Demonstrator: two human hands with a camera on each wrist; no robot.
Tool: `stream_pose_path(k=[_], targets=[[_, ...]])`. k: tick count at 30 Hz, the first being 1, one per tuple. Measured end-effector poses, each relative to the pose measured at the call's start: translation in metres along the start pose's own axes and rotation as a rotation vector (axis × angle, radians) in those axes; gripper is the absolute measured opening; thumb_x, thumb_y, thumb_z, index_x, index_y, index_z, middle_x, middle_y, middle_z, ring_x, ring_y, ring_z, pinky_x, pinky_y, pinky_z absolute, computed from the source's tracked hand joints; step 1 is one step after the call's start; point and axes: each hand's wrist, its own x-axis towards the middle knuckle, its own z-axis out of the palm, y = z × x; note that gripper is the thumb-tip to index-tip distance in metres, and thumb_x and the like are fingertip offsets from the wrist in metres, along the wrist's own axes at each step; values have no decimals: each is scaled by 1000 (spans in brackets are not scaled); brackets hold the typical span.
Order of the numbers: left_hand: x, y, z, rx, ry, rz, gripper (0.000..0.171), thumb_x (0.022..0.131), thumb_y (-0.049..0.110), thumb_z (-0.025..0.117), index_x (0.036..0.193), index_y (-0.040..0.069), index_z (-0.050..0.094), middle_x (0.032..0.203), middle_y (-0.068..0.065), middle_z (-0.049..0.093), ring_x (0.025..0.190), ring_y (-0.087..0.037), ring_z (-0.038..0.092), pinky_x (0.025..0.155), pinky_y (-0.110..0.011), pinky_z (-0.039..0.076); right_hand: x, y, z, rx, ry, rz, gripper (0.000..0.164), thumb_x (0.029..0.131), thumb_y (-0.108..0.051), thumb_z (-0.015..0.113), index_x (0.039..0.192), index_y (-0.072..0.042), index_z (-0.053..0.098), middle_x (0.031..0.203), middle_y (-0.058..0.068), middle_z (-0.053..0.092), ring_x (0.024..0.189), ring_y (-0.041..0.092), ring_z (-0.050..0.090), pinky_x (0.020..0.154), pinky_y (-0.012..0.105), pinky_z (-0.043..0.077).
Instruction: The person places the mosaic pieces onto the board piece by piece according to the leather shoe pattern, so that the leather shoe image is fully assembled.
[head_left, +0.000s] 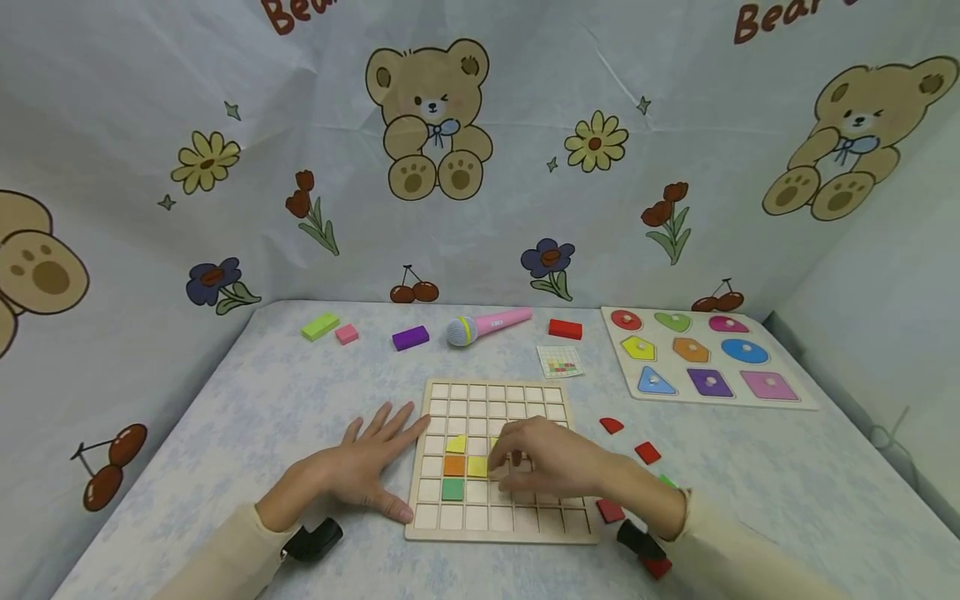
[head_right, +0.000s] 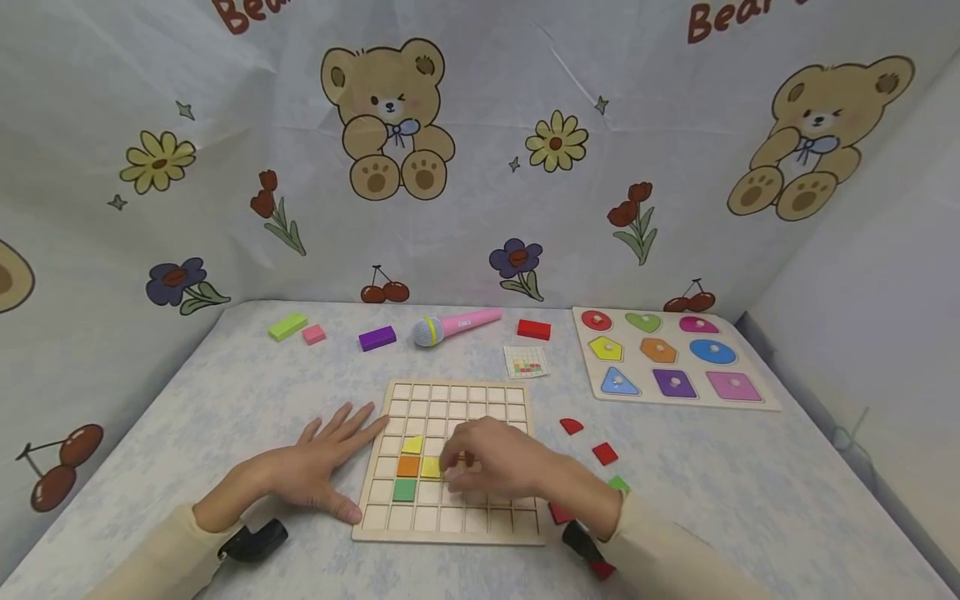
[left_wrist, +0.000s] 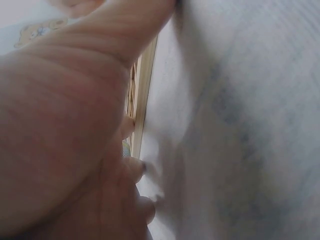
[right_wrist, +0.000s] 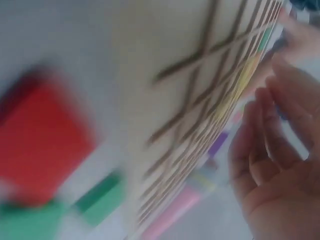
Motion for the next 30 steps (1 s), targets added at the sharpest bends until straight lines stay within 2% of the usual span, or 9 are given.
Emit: stream_pose_path(k=[5, 10, 16, 20, 24, 30], targets=[[1, 0, 0, 0, -5, -3, 124, 72, 62, 82, 163, 17, 11, 169, -16, -2, 153, -45, -8, 112, -75, -2, -46, 43, -20, 125, 44, 111, 17, 91, -21, 76, 108, -19, 74, 99, -8, 70, 83, 4, 59, 75, 24, 53], [2, 0, 0, -2, -6, 1, 123, 72, 62, 82, 163, 17, 11, 169, -16, -3, 153, -46, -8, 112, -75, -2, -90, 80, -38, 178, 98, 194, 22, 90, -25, 77, 111, -19, 73, 102, -3, 69, 82, 10, 57, 73, 23, 51], [1, 0, 0, -14, -12, 5, 122, 73, 60, 82, 163, 16, 10, 169, -16, -3, 153, -47, -9, 112, -75, -2, -128, 117, -49, 251, 111, 315, 29, 88, -22, 78, 116, -15, 71, 104, 4, 65, 83, 15, 56, 72, 22, 48], [-1, 0, -1, -21, -10, 9, 122, 74, 60, 82, 163, 16, 11, 169, -17, -3, 153, -47, -9, 111, -76, -3, -139, 132, -50, 293, 92, 348, 32, 88, -18, 77, 119, -11, 70, 101, 7, 62, 82, 16, 54, 69, 23, 45], [-1, 0, 0, -25, -11, 14, 122, 74, 59, 82, 163, 15, 11, 169, -17, -3, 153, -47, -9, 112, -75, -3, -141, 139, -51, 298, 62, 357, 30, 88, -18, 78, 116, -11, 70, 97, 8, 59, 82, 18, 52, 67, 23, 43], [0, -1, 0, -22, -12, 11, 122, 74, 60, 81, 163, 15, 10, 169, -17, -3, 153, -47, -9, 112, -75, -3, -136, 139, -47, 191, 78, 373, 24, 86, -25, 80, 107, -17, 70, 90, 2, 58, 79, 13, 54, 67, 22, 46]])
